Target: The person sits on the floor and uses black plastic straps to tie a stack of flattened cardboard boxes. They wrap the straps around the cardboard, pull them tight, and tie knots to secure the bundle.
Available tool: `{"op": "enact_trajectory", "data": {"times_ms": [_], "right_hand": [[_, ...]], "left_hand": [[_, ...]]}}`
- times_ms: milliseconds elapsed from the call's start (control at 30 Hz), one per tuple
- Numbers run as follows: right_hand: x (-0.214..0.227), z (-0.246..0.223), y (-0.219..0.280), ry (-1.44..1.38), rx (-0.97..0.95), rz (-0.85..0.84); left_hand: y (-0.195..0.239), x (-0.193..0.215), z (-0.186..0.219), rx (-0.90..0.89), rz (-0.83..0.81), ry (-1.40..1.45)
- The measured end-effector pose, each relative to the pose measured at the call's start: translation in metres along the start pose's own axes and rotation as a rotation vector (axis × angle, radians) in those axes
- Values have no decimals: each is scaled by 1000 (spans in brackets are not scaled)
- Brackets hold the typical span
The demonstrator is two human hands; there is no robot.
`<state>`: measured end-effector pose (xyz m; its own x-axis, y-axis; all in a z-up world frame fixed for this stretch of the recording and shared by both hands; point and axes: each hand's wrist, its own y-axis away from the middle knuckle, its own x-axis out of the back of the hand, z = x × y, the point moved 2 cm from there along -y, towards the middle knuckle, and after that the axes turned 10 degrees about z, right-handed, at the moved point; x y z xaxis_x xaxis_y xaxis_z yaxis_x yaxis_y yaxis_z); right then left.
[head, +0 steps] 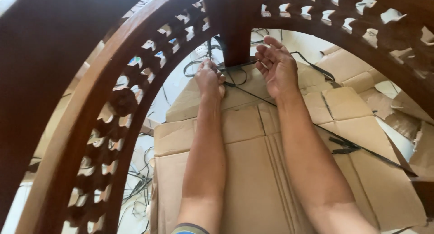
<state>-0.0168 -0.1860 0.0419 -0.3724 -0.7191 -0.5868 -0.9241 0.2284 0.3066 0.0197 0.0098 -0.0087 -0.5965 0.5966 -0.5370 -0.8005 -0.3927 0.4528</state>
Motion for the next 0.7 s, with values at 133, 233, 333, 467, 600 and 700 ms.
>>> {"op": "enact_trajectory", "data": {"times_ms": [133,233,333,467,600,700], "right_hand": [[7,0,-6,-12,24,121],[5,7,-10,-38,10,128],[-2,2,5,-22,15,142],[-3,5,7,11,32,137],[-2,2,6,21,52,167],[1,1,6,64,78,194]], "left_hand": [[-5,-5,-2,-26,121,-14],[-51,2,-25,-47,201,-63],[-24,-2,-11,-54,276,-113],[-69,1,-30,-53,214,-207],[-21,-16,-3,-103,106,-295],[3,-21,10,-97,21,-343]]}}
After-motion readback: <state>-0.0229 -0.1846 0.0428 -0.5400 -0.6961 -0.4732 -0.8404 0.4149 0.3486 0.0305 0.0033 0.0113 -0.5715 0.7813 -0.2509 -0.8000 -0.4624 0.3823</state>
